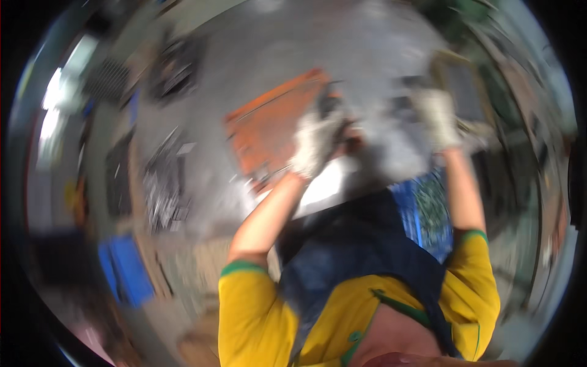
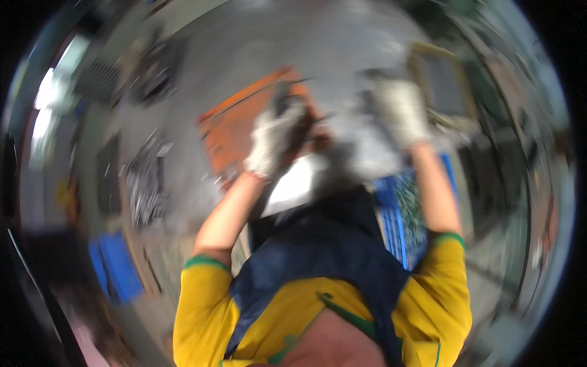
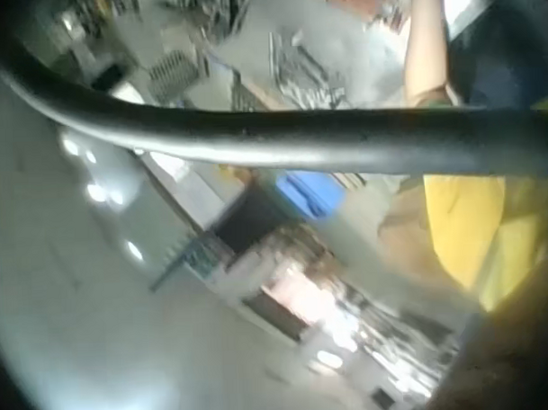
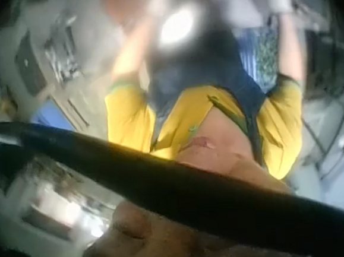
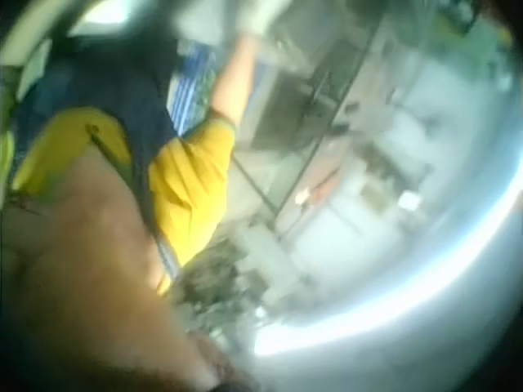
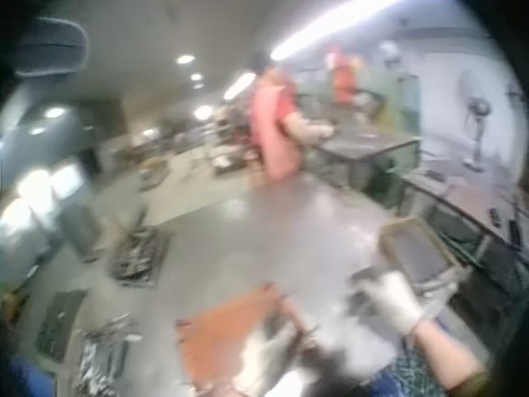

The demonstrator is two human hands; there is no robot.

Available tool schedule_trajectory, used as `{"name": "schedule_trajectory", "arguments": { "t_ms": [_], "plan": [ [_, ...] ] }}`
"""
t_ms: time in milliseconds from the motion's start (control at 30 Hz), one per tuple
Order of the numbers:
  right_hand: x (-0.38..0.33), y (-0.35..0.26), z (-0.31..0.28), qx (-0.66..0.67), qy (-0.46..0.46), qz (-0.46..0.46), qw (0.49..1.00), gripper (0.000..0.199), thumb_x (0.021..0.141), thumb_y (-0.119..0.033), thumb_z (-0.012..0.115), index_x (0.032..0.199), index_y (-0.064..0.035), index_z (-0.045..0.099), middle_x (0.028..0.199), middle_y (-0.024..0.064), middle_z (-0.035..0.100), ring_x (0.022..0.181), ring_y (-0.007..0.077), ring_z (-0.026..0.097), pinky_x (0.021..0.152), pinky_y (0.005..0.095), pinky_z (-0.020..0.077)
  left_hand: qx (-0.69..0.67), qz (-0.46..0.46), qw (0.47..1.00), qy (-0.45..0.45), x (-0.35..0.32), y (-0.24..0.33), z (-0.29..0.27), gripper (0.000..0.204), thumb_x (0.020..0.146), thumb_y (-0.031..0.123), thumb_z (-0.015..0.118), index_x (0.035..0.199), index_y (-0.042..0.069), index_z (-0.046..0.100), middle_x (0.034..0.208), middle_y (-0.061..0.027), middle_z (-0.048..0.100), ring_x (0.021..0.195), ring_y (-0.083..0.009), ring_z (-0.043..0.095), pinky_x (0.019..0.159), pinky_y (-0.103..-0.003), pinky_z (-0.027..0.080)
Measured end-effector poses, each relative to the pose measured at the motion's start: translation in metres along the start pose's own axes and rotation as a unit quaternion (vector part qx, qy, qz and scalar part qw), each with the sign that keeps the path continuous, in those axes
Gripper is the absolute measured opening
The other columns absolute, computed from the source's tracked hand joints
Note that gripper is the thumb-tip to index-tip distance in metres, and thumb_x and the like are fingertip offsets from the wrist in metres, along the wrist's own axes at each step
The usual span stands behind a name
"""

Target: The person assembles metal grids by inserting metal rods into slots on an orange jig. They pick up rods from a pile on the table, place them into the jig, and then remove the completed grid to place it on a stack. The process is repeated continuously throughout the video.

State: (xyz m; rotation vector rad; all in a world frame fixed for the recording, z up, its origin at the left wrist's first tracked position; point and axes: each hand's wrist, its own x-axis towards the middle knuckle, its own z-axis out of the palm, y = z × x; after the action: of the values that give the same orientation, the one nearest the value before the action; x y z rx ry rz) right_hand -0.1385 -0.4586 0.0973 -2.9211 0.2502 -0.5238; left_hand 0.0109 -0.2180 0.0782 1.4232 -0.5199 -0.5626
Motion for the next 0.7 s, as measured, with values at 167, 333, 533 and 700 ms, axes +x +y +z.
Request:
{"name": "schedule_trajectory", "arguments": {
  "t_ms": [167, 333, 533, 700],
  "plan": [
    [-0.013, 0.279, 0.033, 0.073, -0.054, 0.351, 0.932, 0.038, 0.103, -0.034, 0.055, 0.115, -0.0009, 0.069, 0.092, 0.0157, 0.074, 0.073, 0.0283, 0.065, 0.068, 0.0439, 0.0496, 0.148, 0.001, 0.982, 0.12, -0.041, 0.004, -0.093, 0.048, 0.1, 0.029, 0.061, 0.139, 0.0, 0.055, 0.097, -0.0083, 0.068, 0.083, -0.0173, 0.067, 0.076, -0.033, 0.053],
    [-0.041, 0.39, 0.081, -0.065, -0.002, 0.24, 0.968, 0.045, 0.104, -0.039, 0.051, 0.128, -0.0025, 0.064, 0.099, 0.0234, 0.072, 0.072, 0.0308, 0.065, 0.068, 0.0452, 0.0495, 0.374, 0.131, 0.854, 0.336, -0.088, -0.004, -0.253, 0.045, 0.102, 0.045, 0.055, 0.128, 0.01, 0.063, 0.077, -0.0182, 0.068, 0.061, -0.0303, 0.064, 0.064, -0.041, 0.053],
    [-0.028, 0.283, 0.022, -0.084, 0.104, 0.187, 0.973, 0.052, 0.105, -0.04, 0.05, 0.142, -0.0045, 0.056, 0.112, 0.0174, 0.074, 0.089, 0.0275, 0.071, 0.08, 0.0404, 0.0521, 0.525, -0.034, 0.663, 0.533, -0.136, 0.029, -0.376, 0.044, 0.098, 0.047, 0.057, 0.104, 0.008, 0.074, 0.096, -0.0207, 0.074, 0.09, -0.0406, 0.071, 0.079, -0.05, 0.054],
    [-0.009, 0.162, 0.024, 0.107, 0.129, 0.266, 0.949, 0.047, 0.103, -0.043, 0.057, 0.133, -0.0089, 0.067, 0.09, 0.0092, 0.074, 0.063, 0.0138, 0.056, 0.063, 0.0328, 0.0478, 0.724, -0.072, 0.575, 0.374, -0.132, 0.015, -0.392, 0.034, 0.094, 0.039, 0.061, 0.093, 0.007, 0.074, 0.087, -0.0211, 0.073, 0.084, -0.0407, 0.071, 0.076, -0.051, 0.055]
  ]
}}
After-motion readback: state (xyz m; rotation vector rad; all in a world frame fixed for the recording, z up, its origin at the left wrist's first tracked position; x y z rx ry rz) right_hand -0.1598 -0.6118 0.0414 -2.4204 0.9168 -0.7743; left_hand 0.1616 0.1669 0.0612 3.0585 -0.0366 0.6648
